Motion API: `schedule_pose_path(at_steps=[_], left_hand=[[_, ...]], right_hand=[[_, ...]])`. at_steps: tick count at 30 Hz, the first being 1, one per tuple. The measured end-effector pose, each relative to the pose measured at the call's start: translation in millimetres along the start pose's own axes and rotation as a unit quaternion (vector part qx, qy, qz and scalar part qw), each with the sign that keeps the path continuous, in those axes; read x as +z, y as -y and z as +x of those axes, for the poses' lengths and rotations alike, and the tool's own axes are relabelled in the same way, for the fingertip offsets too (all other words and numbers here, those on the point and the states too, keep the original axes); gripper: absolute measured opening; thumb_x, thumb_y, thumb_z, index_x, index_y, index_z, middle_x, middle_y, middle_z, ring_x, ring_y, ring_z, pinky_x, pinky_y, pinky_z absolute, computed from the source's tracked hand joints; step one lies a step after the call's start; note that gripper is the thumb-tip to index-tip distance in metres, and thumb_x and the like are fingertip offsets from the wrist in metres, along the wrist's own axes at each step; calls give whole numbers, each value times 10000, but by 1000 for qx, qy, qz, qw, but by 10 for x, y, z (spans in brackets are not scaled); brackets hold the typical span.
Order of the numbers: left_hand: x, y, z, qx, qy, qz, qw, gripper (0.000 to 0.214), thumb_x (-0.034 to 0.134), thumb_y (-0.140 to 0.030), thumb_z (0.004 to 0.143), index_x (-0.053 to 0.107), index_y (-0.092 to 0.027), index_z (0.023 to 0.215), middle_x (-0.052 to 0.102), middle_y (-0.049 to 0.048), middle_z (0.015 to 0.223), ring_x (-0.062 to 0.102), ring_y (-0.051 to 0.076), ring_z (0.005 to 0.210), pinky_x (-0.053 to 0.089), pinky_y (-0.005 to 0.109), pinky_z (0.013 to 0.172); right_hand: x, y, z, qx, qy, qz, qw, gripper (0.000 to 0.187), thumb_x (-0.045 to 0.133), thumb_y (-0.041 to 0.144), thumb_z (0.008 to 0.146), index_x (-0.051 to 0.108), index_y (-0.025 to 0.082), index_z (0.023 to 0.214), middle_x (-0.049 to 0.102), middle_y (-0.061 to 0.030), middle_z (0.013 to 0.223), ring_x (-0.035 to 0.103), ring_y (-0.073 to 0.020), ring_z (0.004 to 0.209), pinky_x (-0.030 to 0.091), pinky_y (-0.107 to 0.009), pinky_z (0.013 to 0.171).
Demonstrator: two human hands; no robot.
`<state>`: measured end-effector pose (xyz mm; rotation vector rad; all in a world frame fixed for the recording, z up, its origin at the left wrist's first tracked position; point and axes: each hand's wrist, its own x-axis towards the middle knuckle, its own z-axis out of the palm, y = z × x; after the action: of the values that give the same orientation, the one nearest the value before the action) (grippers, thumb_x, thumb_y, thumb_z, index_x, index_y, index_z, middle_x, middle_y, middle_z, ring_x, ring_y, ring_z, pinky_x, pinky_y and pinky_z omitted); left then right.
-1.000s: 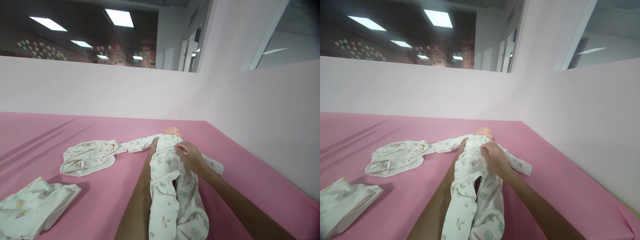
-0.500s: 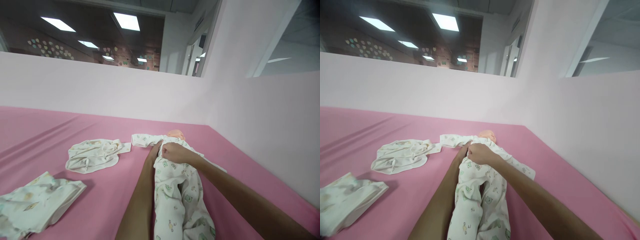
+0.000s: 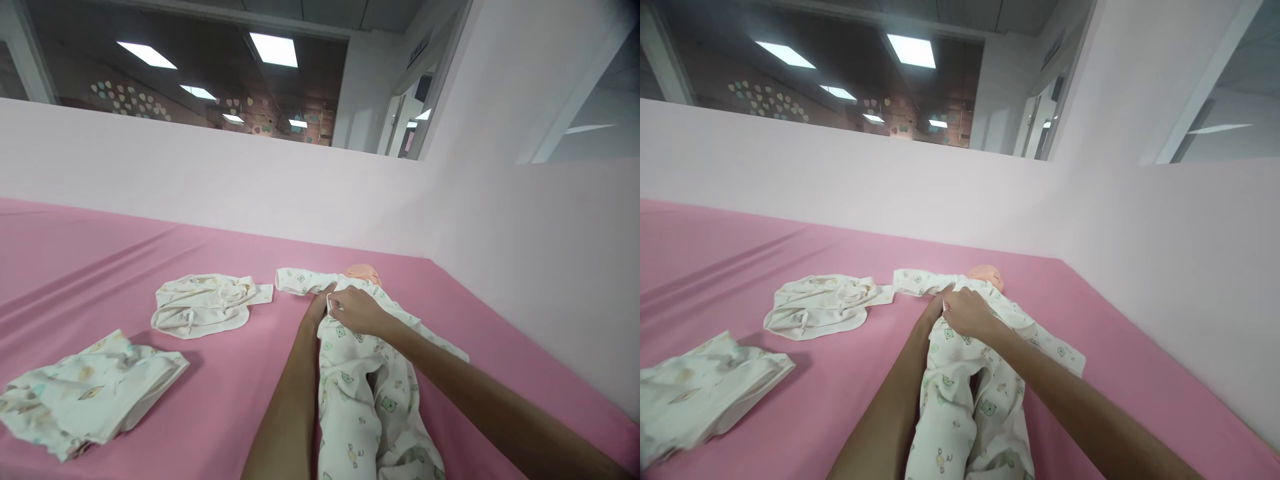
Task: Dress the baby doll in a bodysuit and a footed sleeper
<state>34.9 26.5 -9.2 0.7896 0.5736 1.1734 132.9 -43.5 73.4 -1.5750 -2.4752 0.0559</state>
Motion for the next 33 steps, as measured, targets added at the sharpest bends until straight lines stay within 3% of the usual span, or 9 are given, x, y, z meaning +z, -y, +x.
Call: schedule_pose_path(at_steps=[5, 12, 18, 23, 28, 33], left_hand=[[-22, 17, 0, -14, 25, -15, 999, 471, 582, -524, 854, 645, -118, 1085, 716, 97, 916, 658, 254, 953, 482, 350, 918], [-55, 123, 96, -44, 61, -67, 995, 522, 597, -532, 837, 626, -109, 1142, 709, 151, 1008, 668, 281, 970, 500, 403, 922], [-94, 169, 143, -30, 84, -81, 993, 509, 616, -505, 834, 619, -123, 1170, 708, 143, 1028, 668, 274, 978, 509, 403, 915], [-111, 136, 76, -26, 88, -28, 995, 430, 675, -421, 809, 641, -140, 1132, 713, 130, 1008, 668, 253, 971, 499, 375, 920], [-145, 84, 35, -41, 60, 15, 997, 382, 722, -311, 751, 663, -107, 1067, 724, 135, 956, 673, 257, 929, 502, 375, 898], [-170, 97, 70, -18, -22, 63, 998, 456, 736, -314, 715, 635, -115, 1113, 715, 134, 996, 661, 259, 954, 506, 356, 875]], right_hand=[[92, -140, 135, 24, -28, 2, 999, 179, 461, 175, 810, 505, 196, 637, 588, -13, 678, 510, -148, 636, 283, -265, 568], [118, -425, 390, 62, -110, -15, 992, 187, 431, 197, 859, 560, 181, 724, 643, -80, 896, 522, -235, 958, 321, -345, 809], [187, -516, 418, 73, -125, 1, 989, 185, 465, 241, 847, 577, 177, 714, 621, -72, 998, 500, -235, 1003, 317, -385, 882], [207, -529, 389, 74, -129, 15, 989, 213, 478, 260, 839, 638, 184, 720, 595, -80, 1008, 499, -238, 1017, 330, -378, 882], [171, -579, 218, 66, -162, 35, 984, 225, 436, 239, 867, 646, 196, 797, 609, -56, 1012, 518, -196, 1012, 343, -329, 899], [207, -869, -128, 102, -217, 37, 970, 316, 458, 293, 861, 573, 175, 1131, 592, -85, 1172, 498, -226, 1095, 334, -361, 950]])
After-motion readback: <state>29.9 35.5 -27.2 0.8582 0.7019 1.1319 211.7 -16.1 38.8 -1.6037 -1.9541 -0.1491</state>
